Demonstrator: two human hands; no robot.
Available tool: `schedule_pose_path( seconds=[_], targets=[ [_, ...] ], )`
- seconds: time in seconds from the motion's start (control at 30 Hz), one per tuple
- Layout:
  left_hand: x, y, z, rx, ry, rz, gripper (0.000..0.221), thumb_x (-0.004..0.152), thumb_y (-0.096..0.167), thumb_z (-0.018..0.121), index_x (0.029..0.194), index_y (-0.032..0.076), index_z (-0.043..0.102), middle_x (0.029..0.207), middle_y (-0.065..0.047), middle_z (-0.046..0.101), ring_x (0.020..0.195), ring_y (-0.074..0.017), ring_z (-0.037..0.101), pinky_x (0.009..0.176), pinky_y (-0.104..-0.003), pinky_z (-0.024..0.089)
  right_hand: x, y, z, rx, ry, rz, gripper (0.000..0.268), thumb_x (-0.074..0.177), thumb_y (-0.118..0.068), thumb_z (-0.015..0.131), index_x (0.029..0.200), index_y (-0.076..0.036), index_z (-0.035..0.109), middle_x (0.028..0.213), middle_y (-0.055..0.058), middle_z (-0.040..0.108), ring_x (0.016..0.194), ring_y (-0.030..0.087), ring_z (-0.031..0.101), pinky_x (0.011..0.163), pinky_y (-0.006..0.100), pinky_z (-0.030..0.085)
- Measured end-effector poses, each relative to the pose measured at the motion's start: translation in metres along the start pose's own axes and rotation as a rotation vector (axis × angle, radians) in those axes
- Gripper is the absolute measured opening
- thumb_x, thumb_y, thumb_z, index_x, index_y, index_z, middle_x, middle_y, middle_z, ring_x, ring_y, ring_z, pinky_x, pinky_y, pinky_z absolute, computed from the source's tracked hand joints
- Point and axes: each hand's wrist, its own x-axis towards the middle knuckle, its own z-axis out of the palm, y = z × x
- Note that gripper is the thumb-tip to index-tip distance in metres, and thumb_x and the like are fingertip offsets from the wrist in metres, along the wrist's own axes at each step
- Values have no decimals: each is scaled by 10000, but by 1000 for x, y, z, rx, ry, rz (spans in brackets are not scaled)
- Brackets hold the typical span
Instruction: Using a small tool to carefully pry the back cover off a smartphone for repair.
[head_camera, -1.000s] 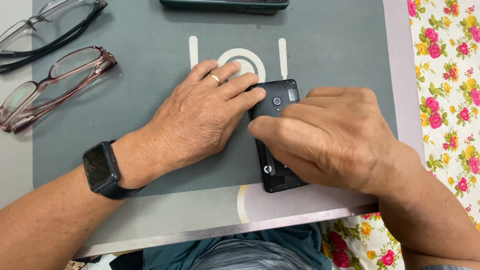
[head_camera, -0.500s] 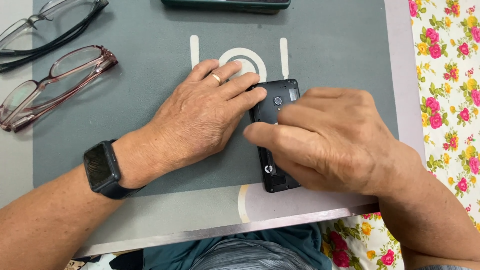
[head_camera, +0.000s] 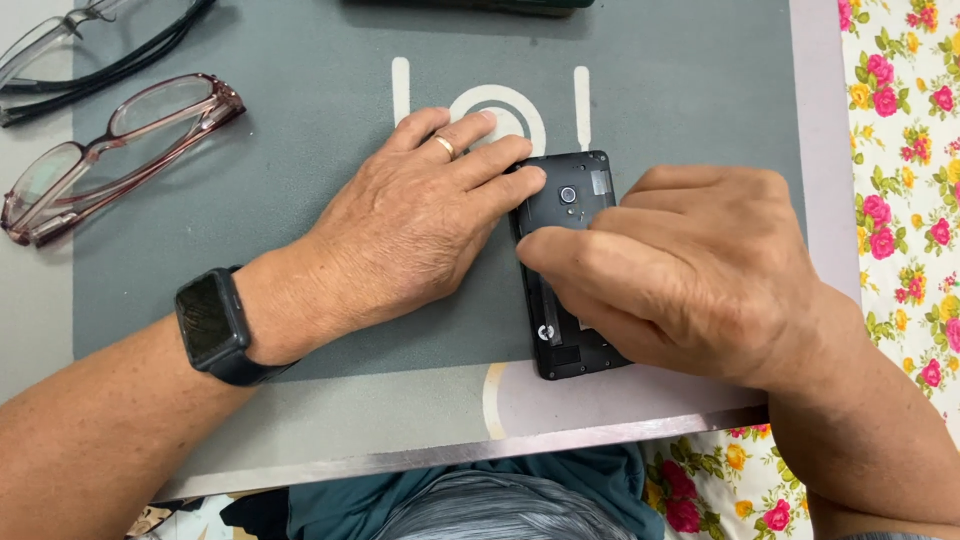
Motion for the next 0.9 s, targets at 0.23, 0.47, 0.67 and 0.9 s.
schedule_pose_path(
  seconds=[0.23,0.47,0.67,0.9],
  targets=[
    [1,0,-1,-35,19,-5,301,1041,72,601,1330,140,646,1377,-56,663,1296,-345,604,1065,-508,471,0,1,0,-52,-92,-7,313,930,76,505,1092,-105,703,752,30,432,602,262,433,587,382,423],
    [1,0,-1,-22,19,-2,341,1014,75,612,1345,145,653,1389,-56,667,1298,-345,607,1072,-506,467,-1,4,-1,-7,-67,5,276,961,104,556,1098,-75,715,715,37,439,576,268,399,594,381,437],
    [1,0,-1,-32,28,7,329,1007,77,623,1330,136,652,1379,-61,672,1284,-344,608,1047,-502,469,-5,8,-5,53,-109,92,164,1066,23,616,1115,-103,708,709,34,506,550,283,410,590,402,441],
    [1,0,0,-42,52,1,258,1067,97,601,1316,145,650,1345,-48,668,1264,-345,615,1040,-499,470,-2,9,-11,119,-181,142,373,949,93,550,1250,-90,674,773,26,558,634,266,499,572,409,375]
  ],
)
